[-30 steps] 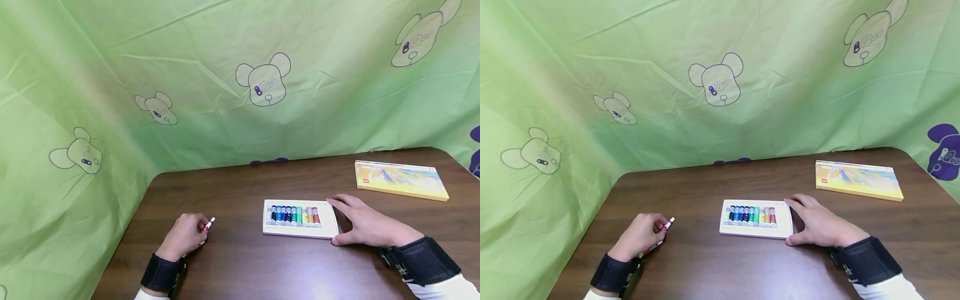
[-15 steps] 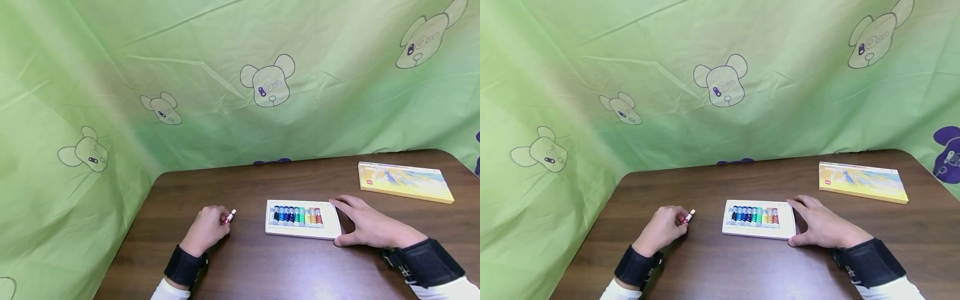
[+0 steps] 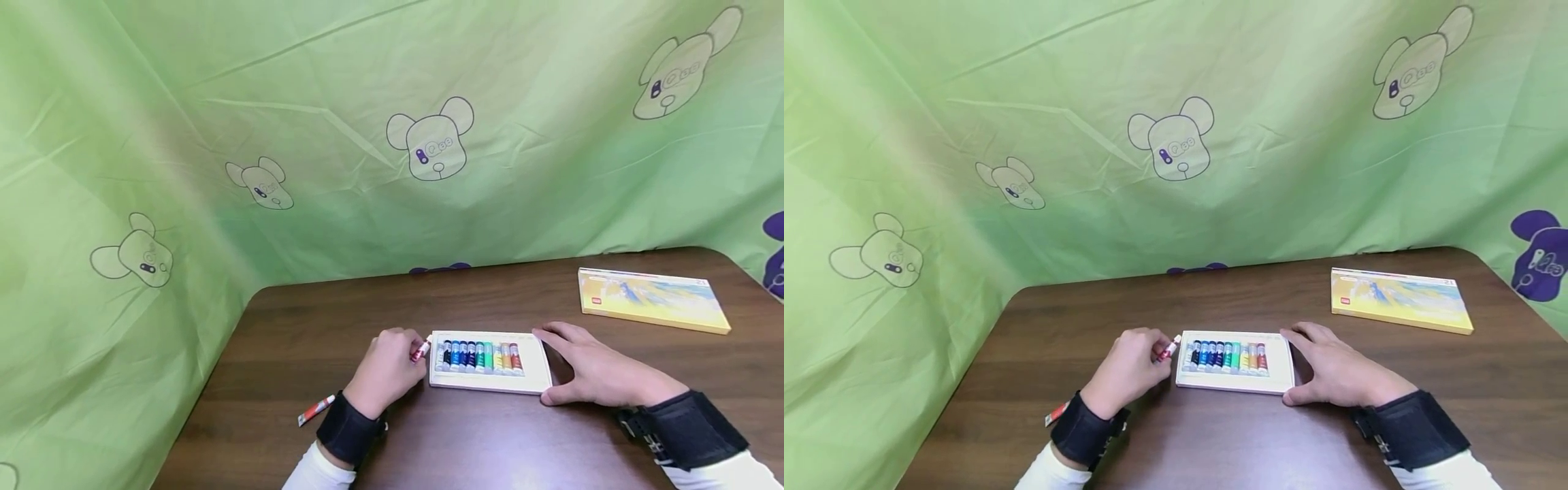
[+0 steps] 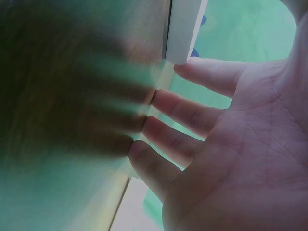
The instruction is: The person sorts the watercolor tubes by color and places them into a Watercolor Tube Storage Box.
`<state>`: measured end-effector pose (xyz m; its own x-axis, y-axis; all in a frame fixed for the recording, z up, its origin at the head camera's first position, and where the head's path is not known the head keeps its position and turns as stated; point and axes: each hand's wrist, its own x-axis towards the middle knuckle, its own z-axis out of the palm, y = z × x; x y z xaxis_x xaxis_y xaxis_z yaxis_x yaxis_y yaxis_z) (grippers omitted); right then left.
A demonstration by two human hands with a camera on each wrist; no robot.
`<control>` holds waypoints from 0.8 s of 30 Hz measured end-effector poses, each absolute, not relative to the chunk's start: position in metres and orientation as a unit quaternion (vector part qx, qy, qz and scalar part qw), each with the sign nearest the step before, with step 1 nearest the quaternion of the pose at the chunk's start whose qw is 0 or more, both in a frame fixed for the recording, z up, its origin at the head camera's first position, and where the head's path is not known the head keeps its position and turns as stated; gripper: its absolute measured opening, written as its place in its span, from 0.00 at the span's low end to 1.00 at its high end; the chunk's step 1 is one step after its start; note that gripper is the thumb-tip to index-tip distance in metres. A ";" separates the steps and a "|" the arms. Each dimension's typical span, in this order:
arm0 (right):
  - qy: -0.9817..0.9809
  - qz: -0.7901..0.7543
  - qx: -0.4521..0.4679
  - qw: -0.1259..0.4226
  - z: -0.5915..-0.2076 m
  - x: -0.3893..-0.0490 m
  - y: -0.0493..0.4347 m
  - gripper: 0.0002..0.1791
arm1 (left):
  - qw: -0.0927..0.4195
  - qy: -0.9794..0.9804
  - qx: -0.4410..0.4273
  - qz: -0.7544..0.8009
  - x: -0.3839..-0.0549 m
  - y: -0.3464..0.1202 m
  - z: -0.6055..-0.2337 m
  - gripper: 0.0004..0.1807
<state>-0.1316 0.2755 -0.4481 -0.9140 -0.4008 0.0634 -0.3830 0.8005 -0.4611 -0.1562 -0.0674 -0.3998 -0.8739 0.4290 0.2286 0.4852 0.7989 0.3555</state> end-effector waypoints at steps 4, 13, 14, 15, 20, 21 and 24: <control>0.948 -0.238 -0.209 0.014 -0.450 -0.132 0.275 0.59 | 0.077 -0.945 -0.254 -0.191 -0.151 -0.043 -0.406 0.03; 0.948 -0.236 -0.212 0.008 -0.450 -0.133 0.275 0.59 | 0.077 -0.952 -0.260 -0.143 -0.141 0.000 -0.416 0.07; 0.948 -0.237 -0.212 0.007 -0.450 -0.133 0.276 0.59 | 0.079 -0.951 -0.263 -0.143 -0.140 0.004 -0.416 0.07; 0.948 -0.237 -0.213 0.006 -0.451 -0.133 0.276 0.59 | 0.084 -0.950 -0.267 -0.140 -0.139 0.008 -0.417 0.09; 0.948 -0.233 -0.218 -0.006 -0.452 -0.133 0.275 0.58 | 0.109 -0.945 -0.284 -0.119 -0.137 0.027 -0.419 0.13; 0.948 -0.232 -0.219 -0.009 -0.452 -0.133 0.275 0.58 | 0.112 -0.946 -0.282 -0.114 -0.136 0.030 -0.419 0.13; 0.947 -0.232 -0.222 -0.015 -0.453 -0.133 0.275 0.58 | 0.115 -0.949 -0.272 -0.108 -0.135 0.039 -0.419 0.09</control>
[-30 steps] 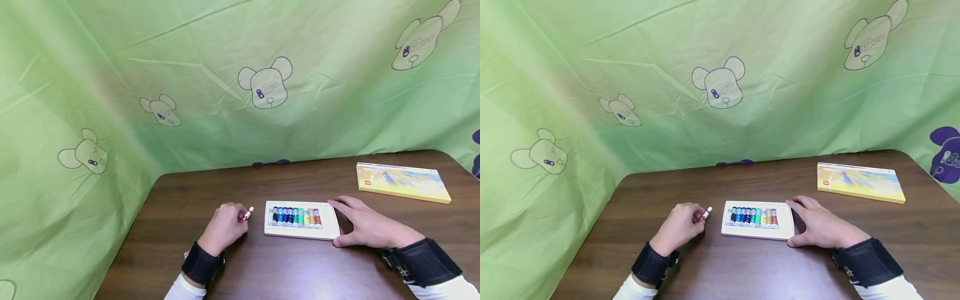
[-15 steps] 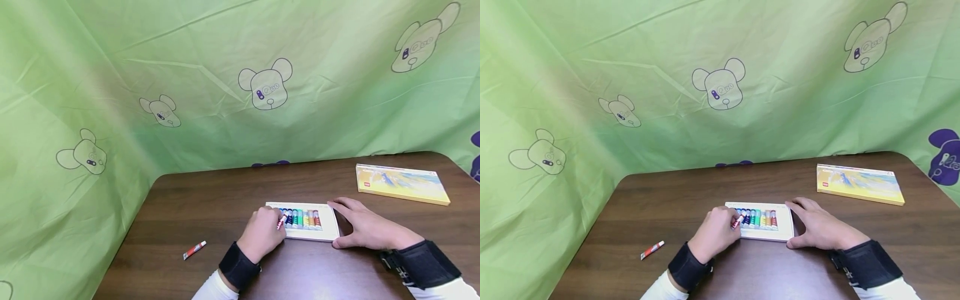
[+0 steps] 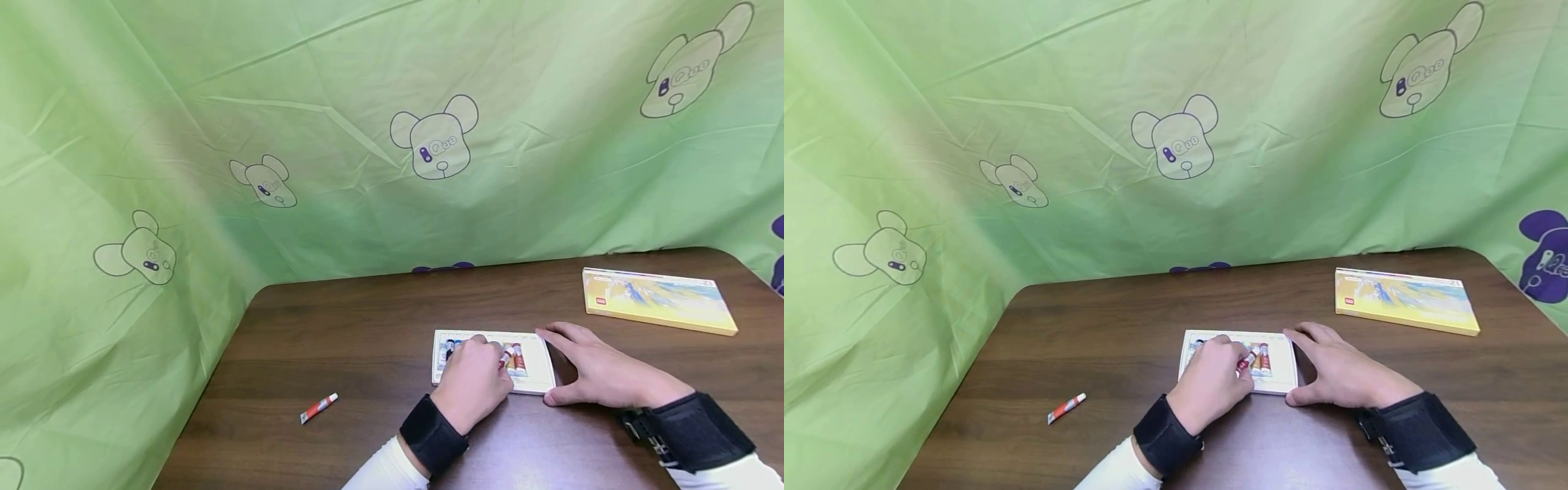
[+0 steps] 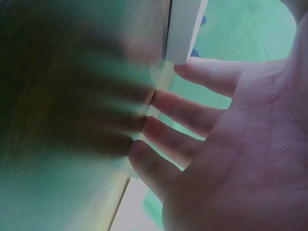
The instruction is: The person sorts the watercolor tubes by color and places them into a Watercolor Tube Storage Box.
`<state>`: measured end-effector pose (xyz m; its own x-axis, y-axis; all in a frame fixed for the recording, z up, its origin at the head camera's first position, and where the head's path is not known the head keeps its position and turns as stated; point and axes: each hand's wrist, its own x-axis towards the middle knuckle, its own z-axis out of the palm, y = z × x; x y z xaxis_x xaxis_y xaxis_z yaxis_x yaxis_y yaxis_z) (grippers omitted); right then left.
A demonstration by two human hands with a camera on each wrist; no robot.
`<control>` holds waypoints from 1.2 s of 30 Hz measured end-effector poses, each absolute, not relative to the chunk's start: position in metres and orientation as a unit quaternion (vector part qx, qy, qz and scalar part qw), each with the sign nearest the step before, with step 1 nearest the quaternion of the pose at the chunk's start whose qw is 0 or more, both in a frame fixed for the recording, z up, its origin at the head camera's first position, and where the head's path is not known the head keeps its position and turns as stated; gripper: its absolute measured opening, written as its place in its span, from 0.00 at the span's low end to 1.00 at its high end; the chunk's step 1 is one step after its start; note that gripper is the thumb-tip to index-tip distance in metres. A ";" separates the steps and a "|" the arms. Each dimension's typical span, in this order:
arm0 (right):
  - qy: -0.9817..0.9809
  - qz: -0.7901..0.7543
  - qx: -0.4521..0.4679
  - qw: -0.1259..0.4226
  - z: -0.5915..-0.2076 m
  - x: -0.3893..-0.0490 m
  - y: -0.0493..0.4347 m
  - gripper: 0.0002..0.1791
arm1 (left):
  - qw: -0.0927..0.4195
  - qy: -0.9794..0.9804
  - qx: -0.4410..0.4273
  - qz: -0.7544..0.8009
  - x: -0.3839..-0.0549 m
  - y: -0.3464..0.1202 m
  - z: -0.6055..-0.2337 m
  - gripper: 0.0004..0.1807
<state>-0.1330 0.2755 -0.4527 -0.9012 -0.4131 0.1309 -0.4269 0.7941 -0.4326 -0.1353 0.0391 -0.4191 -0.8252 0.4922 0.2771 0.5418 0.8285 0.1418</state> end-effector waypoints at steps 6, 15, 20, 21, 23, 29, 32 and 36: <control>-0.946 0.234 0.223 0.019 -0.454 -0.133 0.276 0.58 | 0.123 -0.950 -0.267 -0.103 -0.135 0.054 -0.420 0.07; -0.946 0.234 0.222 0.012 -0.451 -0.132 0.276 0.58 | 0.164 -0.955 -0.239 -0.063 -0.131 0.075 -0.423 0.02; -0.946 0.233 0.226 0.015 -0.450 -0.132 0.275 0.57 | 0.166 -0.960 -0.223 -0.041 -0.130 0.084 -0.424 0.05; -0.946 0.232 0.226 0.015 -0.450 -0.132 0.275 0.57 | 0.165 -0.961 -0.220 -0.038 -0.129 0.086 -0.424 0.05; -0.946 0.232 0.226 0.016 -0.450 -0.132 0.275 0.57 | 0.164 -0.962 -0.216 -0.030 -0.129 0.090 -0.425 0.06; -0.947 0.231 0.224 0.018 -0.450 -0.132 0.274 0.57 | 0.176 -0.965 -0.196 0.005 -0.126 0.099 -0.426 0.11; -0.946 0.231 0.226 0.021 -0.450 -0.132 0.274 0.57 | 0.185 -0.966 -0.181 0.015 -0.126 0.103 -0.426 0.12; -0.945 0.232 0.229 0.024 -0.450 -0.133 0.275 0.57 | 0.198 -0.965 -0.172 0.014 -0.126 0.108 -0.429 0.10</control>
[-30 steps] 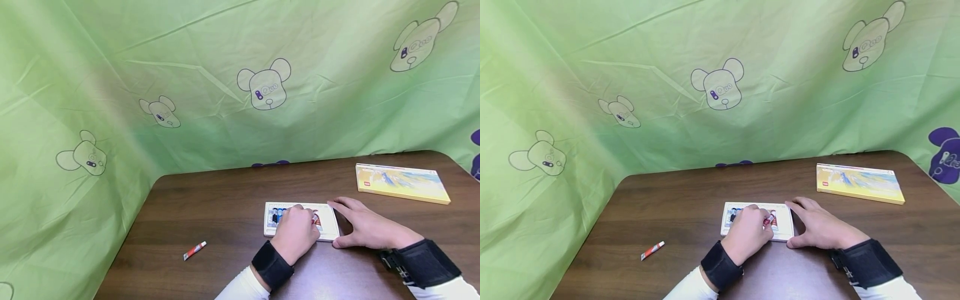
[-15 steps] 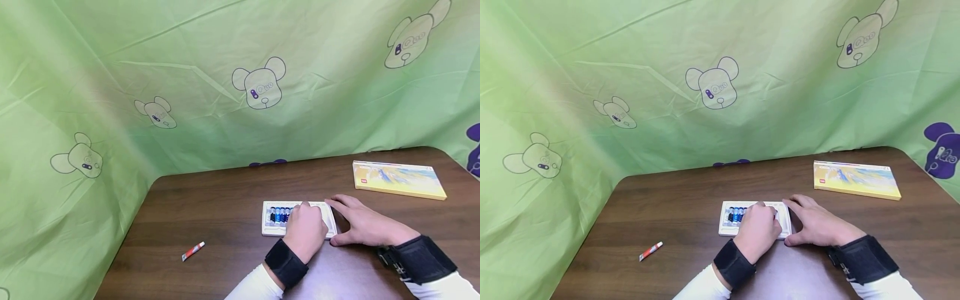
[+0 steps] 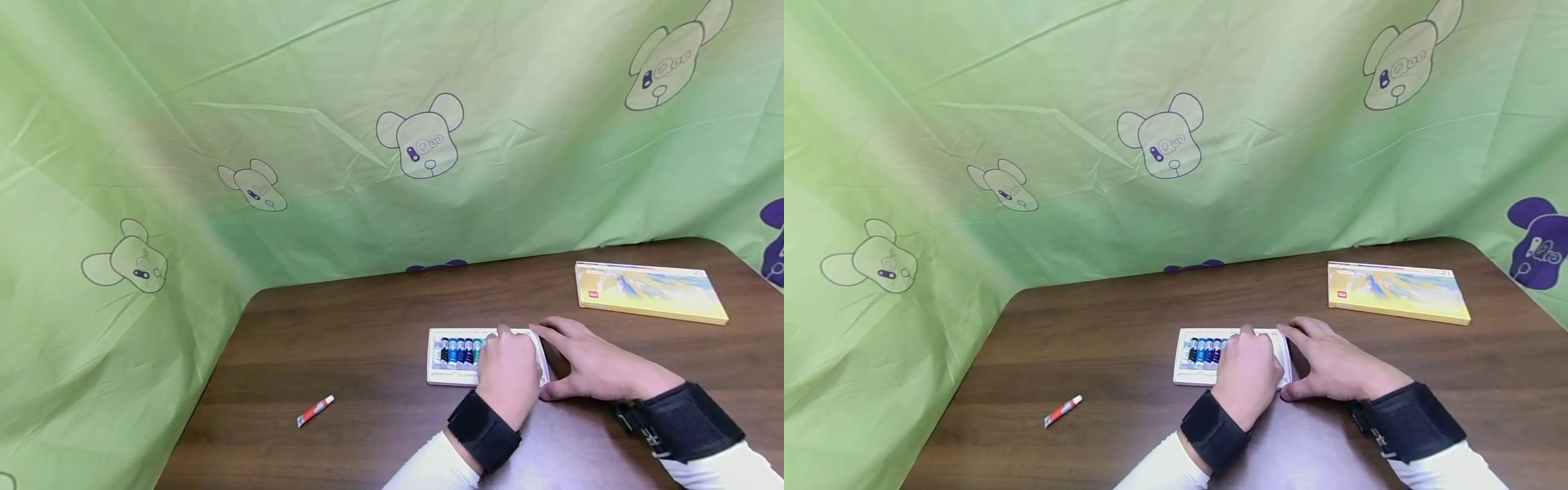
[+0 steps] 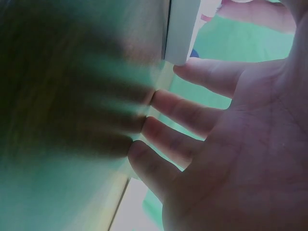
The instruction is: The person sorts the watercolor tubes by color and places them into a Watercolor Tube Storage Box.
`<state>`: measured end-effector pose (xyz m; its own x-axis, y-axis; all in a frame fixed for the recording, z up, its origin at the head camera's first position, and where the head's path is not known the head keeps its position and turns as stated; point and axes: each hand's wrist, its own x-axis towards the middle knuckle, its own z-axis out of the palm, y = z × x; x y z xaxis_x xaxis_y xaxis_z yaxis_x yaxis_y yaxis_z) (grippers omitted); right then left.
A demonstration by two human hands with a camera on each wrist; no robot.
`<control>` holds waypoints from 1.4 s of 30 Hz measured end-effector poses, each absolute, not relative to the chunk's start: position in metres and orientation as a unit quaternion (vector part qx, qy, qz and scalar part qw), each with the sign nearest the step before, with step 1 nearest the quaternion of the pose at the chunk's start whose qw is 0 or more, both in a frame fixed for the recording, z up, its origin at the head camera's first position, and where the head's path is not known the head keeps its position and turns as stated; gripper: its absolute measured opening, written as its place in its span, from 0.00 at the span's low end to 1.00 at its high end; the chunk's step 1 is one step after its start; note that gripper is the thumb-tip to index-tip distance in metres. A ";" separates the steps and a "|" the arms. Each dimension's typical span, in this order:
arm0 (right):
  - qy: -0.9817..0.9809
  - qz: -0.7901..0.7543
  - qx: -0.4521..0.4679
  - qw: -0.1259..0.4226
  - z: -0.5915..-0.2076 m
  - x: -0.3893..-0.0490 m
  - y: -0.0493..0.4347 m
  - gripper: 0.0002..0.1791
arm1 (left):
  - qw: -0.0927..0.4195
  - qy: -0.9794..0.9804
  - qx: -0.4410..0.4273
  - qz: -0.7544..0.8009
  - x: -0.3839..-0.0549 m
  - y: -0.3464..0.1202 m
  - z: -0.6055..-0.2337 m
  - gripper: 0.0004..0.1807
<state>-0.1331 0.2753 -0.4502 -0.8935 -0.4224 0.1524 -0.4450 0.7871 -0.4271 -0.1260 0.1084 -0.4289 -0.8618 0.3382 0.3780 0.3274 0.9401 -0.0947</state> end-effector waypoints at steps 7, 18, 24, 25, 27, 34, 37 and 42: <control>-0.945 0.232 0.229 0.022 -0.452 -0.133 0.276 0.56 | 0.204 -0.963 -0.175 0.015 -0.127 0.113 -0.433 0.05; -0.945 0.233 0.228 0.025 -0.452 -0.131 0.275 0.57 | 0.144 -0.962 -0.212 0.098 -0.127 0.102 -0.425 0.10; -0.946 0.230 0.229 0.026 -0.451 -0.132 0.275 0.58 | 0.140 -0.961 -0.222 0.090 -0.131 0.099 -0.423 0.12; -0.945 0.230 0.230 0.027 -0.451 -0.132 0.275 0.58 | 0.139 -0.960 -0.225 0.090 -0.131 0.099 -0.423 0.12; -0.945 0.230 0.231 0.030 -0.451 -0.133 0.275 0.58 | 0.139 -0.960 -0.227 0.091 -0.132 0.099 -0.423 0.10; -0.945 0.232 0.230 0.027 -0.450 -0.133 0.274 0.57 | 0.117 -0.962 -0.228 0.096 -0.135 0.098 -0.420 0.12; -0.945 0.233 0.230 0.025 -0.450 -0.133 0.274 0.58 | 0.110 -0.962 -0.229 0.098 -0.136 0.096 -0.420 0.15; -0.945 0.234 0.229 0.019 -0.449 -0.133 0.274 0.58 | 0.119 -0.962 -0.230 0.092 -0.138 0.091 -0.419 0.16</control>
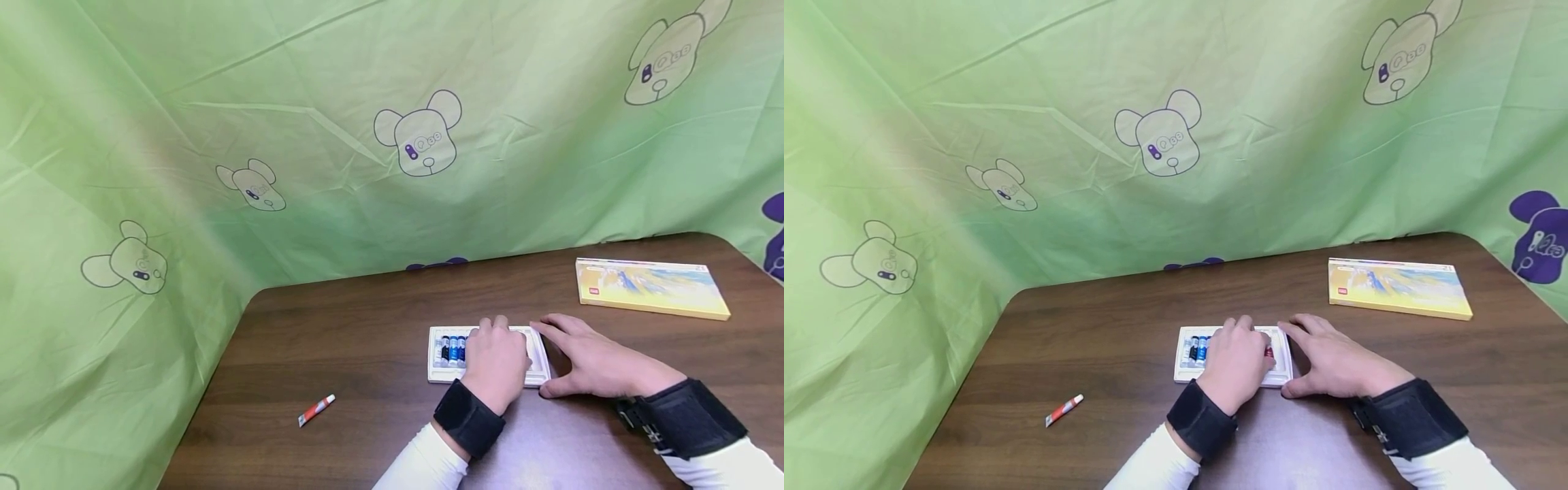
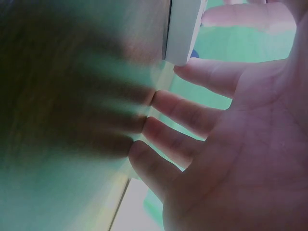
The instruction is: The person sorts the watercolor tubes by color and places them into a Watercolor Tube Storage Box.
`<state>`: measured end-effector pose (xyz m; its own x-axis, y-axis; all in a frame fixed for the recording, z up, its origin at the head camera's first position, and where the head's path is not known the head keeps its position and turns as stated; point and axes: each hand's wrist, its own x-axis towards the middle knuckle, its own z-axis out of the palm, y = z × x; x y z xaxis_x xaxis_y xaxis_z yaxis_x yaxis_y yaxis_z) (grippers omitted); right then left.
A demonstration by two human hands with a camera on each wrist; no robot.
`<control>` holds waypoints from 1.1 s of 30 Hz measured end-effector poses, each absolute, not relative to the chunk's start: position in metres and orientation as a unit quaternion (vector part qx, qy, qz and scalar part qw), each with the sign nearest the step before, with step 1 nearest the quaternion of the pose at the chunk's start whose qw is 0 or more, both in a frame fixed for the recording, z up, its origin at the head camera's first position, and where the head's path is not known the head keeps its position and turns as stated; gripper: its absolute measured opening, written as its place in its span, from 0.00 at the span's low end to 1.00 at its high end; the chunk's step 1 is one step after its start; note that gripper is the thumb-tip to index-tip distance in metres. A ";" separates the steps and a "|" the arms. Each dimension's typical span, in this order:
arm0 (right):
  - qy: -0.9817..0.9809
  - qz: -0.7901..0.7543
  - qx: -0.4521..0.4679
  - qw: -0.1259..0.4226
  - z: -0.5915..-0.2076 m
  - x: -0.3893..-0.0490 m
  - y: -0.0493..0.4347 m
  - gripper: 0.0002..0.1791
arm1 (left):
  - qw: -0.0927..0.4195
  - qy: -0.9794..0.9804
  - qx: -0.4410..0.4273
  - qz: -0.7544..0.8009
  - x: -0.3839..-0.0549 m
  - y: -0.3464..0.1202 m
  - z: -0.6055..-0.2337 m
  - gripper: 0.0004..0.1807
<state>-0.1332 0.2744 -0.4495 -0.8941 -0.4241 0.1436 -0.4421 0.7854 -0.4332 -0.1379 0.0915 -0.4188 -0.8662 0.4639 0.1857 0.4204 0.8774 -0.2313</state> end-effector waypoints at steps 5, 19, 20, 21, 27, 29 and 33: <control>-0.945 0.236 0.227 0.017 -0.450 -0.133 0.275 0.58 | 0.129 -0.961 -0.231 0.083 -0.139 0.089 -0.420 0.13; -0.945 0.240 0.224 0.009 -0.448 -0.133 0.275 0.58 | 0.146 -0.957 -0.248 0.042 -0.146 0.075 -0.409 0.10; -0.945 0.240 0.223 0.008 -0.448 -0.133 0.275 0.58 | 0.149 -0.956 -0.249 0.030 -0.148 0.071 -0.407 0.09; -0.945 0.240 0.222 0.007 -0.448 -0.134 0.275 0.59 | 0.147 -0.957 -0.249 0.018 -0.151 0.067 -0.405 0.09; -0.947 0.241 0.212 -0.006 -0.448 -0.134 0.275 0.60 | 0.101 -0.960 -0.252 -0.064 -0.162 0.040 -0.393 0.13; -0.947 0.241 0.212 -0.009 -0.449 -0.134 0.275 0.60 | 0.089 -0.958 -0.259 -0.087 -0.164 0.031 -0.390 0.13; -0.947 0.241 0.212 -0.006 -0.450 -0.134 0.275 0.59 | 0.078 -0.950 -0.289 -0.095 -0.166 0.015 -0.389 0.12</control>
<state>-0.1340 0.2749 -0.4496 -0.9100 -0.4047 0.0901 -0.3986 0.7942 -0.4586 -0.1658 0.0150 -0.3886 -0.8212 0.5334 0.2026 0.5630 0.8152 0.1357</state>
